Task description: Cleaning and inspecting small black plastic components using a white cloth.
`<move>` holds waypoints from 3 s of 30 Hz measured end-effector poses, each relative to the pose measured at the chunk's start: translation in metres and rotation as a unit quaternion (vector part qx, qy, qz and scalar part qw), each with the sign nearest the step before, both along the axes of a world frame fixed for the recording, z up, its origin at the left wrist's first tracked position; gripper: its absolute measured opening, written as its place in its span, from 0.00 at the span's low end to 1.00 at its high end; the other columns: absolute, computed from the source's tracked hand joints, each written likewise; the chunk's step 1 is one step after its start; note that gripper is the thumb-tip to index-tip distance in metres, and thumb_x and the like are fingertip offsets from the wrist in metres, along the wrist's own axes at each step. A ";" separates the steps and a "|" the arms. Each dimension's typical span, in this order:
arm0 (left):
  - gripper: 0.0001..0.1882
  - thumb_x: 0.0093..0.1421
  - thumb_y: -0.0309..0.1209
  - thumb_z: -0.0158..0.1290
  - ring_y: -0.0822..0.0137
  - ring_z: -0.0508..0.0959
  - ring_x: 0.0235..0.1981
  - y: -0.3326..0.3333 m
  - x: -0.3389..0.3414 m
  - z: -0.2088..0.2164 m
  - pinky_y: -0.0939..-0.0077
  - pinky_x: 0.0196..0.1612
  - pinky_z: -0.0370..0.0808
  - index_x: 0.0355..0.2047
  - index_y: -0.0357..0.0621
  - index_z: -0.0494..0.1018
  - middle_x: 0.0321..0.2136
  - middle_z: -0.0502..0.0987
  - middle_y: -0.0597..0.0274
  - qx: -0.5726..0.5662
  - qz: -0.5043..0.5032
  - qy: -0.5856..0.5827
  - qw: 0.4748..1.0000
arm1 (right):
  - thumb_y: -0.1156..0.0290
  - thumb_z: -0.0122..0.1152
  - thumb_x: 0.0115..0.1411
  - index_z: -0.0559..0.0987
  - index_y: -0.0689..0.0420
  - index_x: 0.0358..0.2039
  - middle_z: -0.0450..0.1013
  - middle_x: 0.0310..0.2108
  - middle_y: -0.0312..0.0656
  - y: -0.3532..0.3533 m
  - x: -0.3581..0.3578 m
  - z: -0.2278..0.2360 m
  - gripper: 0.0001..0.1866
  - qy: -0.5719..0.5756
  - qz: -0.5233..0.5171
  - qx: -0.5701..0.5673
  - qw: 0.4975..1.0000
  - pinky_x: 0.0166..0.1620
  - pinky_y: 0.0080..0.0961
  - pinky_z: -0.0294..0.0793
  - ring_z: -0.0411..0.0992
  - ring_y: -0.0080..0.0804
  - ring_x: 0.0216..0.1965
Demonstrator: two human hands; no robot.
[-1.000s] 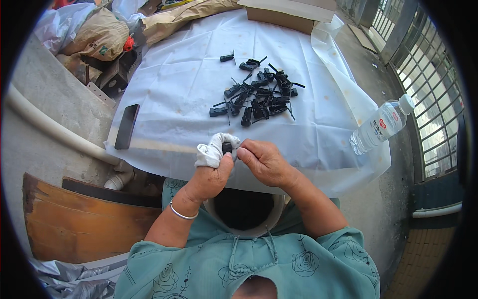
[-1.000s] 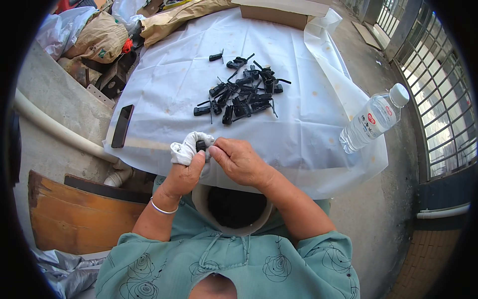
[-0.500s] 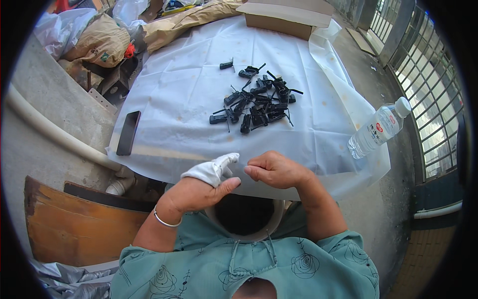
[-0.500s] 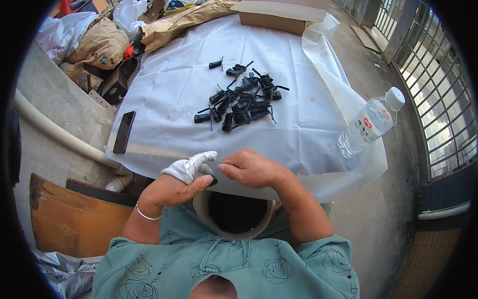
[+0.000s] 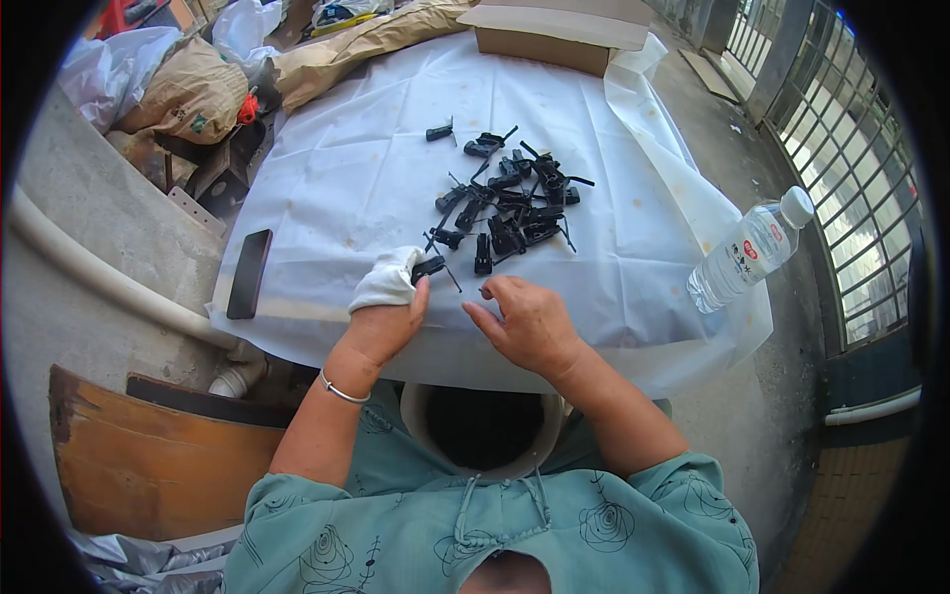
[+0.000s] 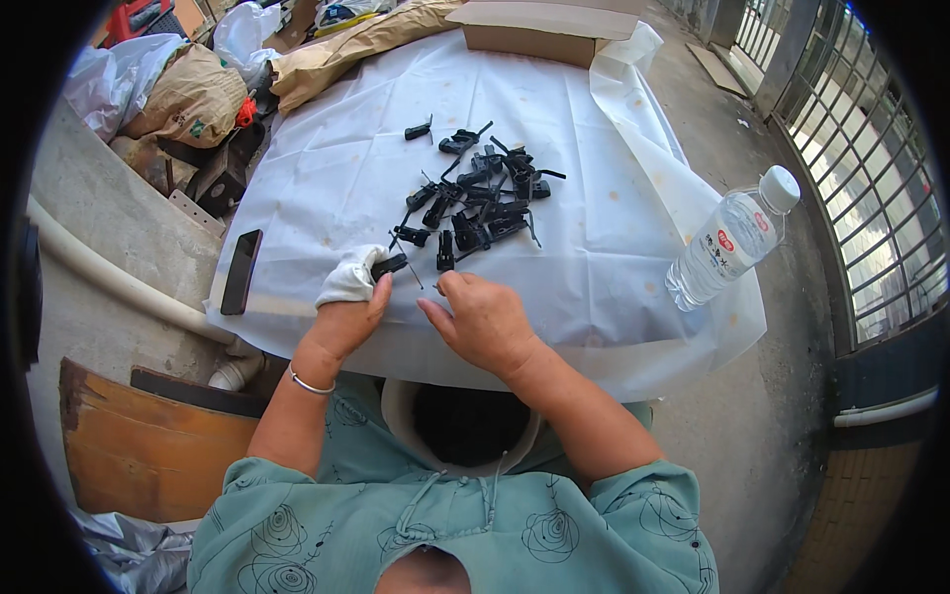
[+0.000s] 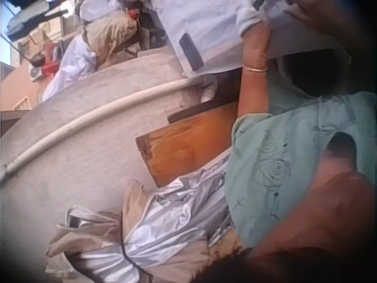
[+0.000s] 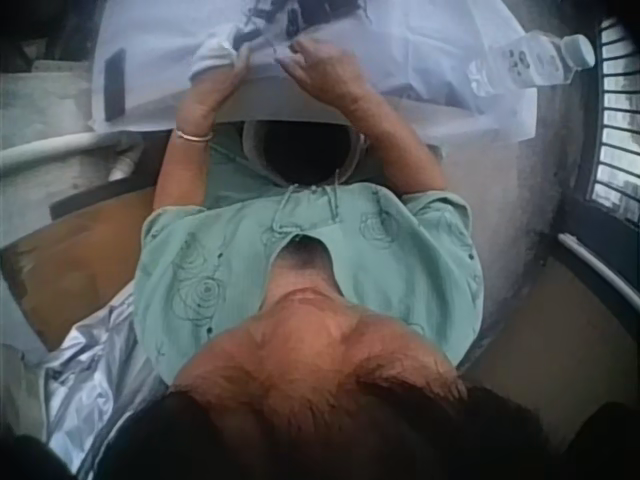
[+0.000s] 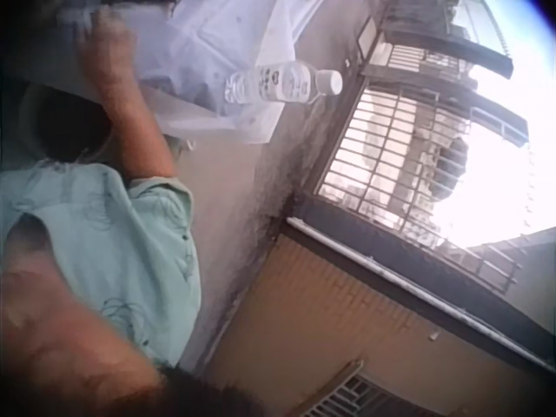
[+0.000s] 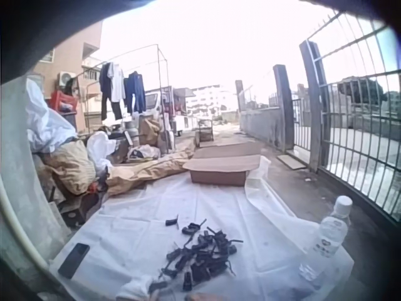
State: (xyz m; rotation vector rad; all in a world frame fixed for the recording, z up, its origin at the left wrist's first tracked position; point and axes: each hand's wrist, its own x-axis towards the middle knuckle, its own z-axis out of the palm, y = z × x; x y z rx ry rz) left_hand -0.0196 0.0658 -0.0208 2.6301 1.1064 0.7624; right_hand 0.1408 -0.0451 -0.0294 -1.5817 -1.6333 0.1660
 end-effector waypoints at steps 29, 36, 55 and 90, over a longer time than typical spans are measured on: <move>0.14 0.55 0.22 0.48 0.80 0.69 0.27 -0.068 0.009 0.017 0.84 0.31 0.70 0.43 0.34 0.68 0.30 0.72 0.65 -0.401 -0.111 -0.332 0.847 | 0.68 0.52 0.60 0.71 0.62 0.22 0.63 0.15 0.40 -0.009 0.006 0.020 0.13 0.235 0.105 -0.007 0.966 0.23 0.23 0.63 0.59 0.26 0.17; 0.15 0.53 0.22 0.49 0.68 0.75 0.33 -0.072 0.011 0.014 0.77 0.38 0.72 0.42 0.31 0.68 0.33 0.75 0.55 -0.203 -0.106 -0.248 0.941 | 0.69 0.47 0.61 0.70 0.62 0.22 0.63 0.14 0.39 -0.008 -0.007 0.006 0.13 0.236 0.126 -0.077 0.960 0.24 0.24 0.62 0.58 0.24 0.18; 0.17 0.53 0.22 0.51 0.71 0.71 0.31 -0.070 0.008 0.006 0.80 0.37 0.70 0.44 0.35 0.64 0.31 0.71 0.62 -0.297 -0.119 -0.317 0.893 | 0.69 0.49 0.61 0.73 0.62 0.26 0.67 0.18 0.36 -0.008 -0.008 -0.001 0.11 0.318 0.168 -0.098 0.928 0.28 0.20 0.65 0.62 0.18 0.22; 0.19 0.58 0.34 0.48 0.52 0.74 0.36 -0.066 -0.013 0.039 0.68 0.40 0.71 0.45 0.33 0.66 0.37 0.72 0.44 -0.129 -0.220 -0.006 0.967 | 0.63 0.47 0.61 0.71 0.63 0.21 0.65 0.15 0.41 -0.011 0.026 0.022 0.17 0.210 0.289 -0.269 0.894 0.26 0.28 0.63 0.61 0.28 0.19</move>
